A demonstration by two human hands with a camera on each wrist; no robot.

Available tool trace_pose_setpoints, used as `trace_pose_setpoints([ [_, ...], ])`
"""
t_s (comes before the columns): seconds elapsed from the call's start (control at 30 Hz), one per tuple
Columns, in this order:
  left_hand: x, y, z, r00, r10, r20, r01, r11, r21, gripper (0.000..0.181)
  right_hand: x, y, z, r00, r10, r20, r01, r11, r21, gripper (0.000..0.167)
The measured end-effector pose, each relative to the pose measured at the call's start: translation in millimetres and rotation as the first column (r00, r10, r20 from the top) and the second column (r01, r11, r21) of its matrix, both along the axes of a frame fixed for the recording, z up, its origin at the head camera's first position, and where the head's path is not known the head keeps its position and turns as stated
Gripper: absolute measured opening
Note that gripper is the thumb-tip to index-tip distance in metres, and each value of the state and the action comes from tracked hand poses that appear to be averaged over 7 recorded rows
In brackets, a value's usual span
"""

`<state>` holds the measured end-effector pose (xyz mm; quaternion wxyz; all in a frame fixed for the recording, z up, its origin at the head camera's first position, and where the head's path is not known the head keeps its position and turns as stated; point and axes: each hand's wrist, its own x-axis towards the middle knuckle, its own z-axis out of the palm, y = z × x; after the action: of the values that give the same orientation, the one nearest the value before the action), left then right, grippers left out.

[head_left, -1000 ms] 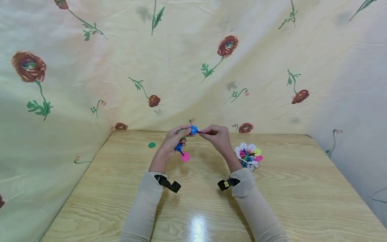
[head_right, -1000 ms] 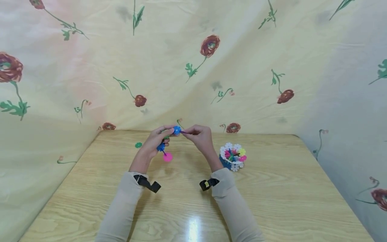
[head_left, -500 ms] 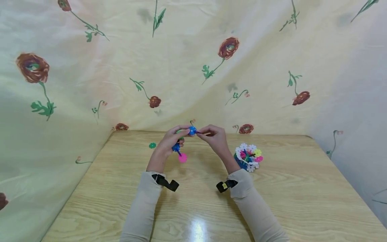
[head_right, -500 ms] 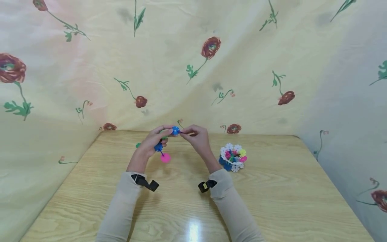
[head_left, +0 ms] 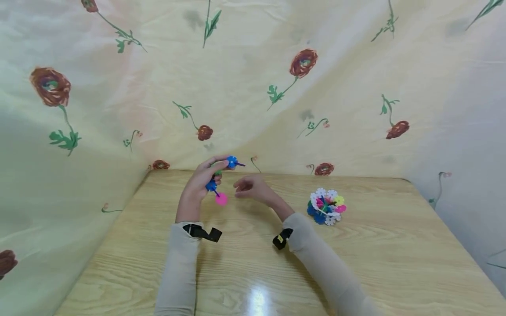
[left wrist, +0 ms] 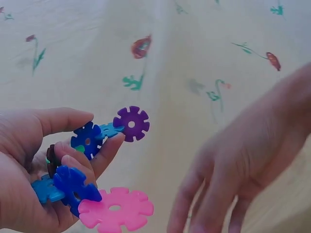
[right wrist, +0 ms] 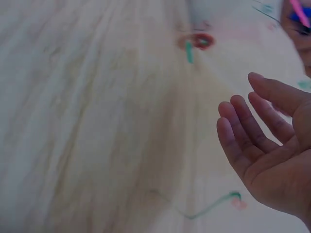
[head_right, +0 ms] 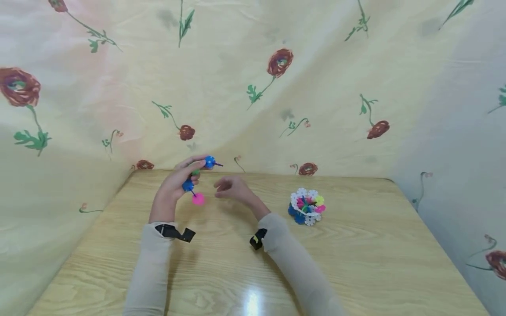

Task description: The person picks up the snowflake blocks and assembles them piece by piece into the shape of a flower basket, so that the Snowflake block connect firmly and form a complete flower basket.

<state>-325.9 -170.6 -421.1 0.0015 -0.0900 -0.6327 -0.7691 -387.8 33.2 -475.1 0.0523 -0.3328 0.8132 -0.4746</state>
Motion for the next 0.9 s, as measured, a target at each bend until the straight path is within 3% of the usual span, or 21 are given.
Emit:
trace_pose_setpoints([
  [0.13, 3.4, -13.4, 5.2, 0.999, 0.034, -0.009, -0.034, 0.999, 0.028, 0.031, -12.4, -32, -4.0, 0.996, 0.092, -0.013, -0.088, 0.982, 0.169, 0.039],
  [0.3, 6.3, -22.6, 9.1, 0.999, 0.047, -0.013, -0.046, 0.997, 0.055, 0.030, -28.1, -65, -7.4, 0.981, 0.185, -0.054, -0.163, 0.947, 0.278, 0.054],
  [0.4, 8.9, -28.2, 9.3, 0.999, 0.045, -0.012, -0.044, 0.997, 0.062, 0.030, -36.8, -80, -9.6, 0.962, 0.246, -0.117, -0.185, 0.906, 0.381, 0.064],
  [0.5, 11.5, -30.7, 9.6, 0.999, 0.042, -0.010, -0.042, 0.997, 0.063, 0.029, -42.6, -89, -10.9, 0.947, 0.275, -0.168, -0.158, 0.850, 0.503, 0.071],
  [0.57, 13.0, -32.4, 9.2, 0.999, 0.051, -0.010, -0.050, 0.996, 0.071, 0.027, -44.4, -94, -12.1, 0.951, 0.260, -0.167, -0.123, 0.815, 0.567, 0.074],
  [0.7, 13.7, -36.4, 8.5, 0.998, 0.067, -0.020, -0.065, 0.993, 0.102, 0.023, -44.7, -101, -12.7, 0.971, 0.208, -0.117, -0.092, 0.777, 0.623, 0.070],
  [0.8, 12.4, -38.3, 8.7, 0.995, 0.090, -0.035, -0.085, 0.988, 0.128, 0.022, -43.2, -105, -10.5, 0.982, 0.166, -0.088, -0.074, 0.773, 0.631, 0.063],
  [0.9, 10.6, -40.1, 9.7, 0.992, 0.116, -0.047, -0.109, 0.984, 0.138, 0.022, -41.5, -107, -7.3, 0.985, 0.144, -0.090, -0.062, 0.796, 0.602, 0.055],
])
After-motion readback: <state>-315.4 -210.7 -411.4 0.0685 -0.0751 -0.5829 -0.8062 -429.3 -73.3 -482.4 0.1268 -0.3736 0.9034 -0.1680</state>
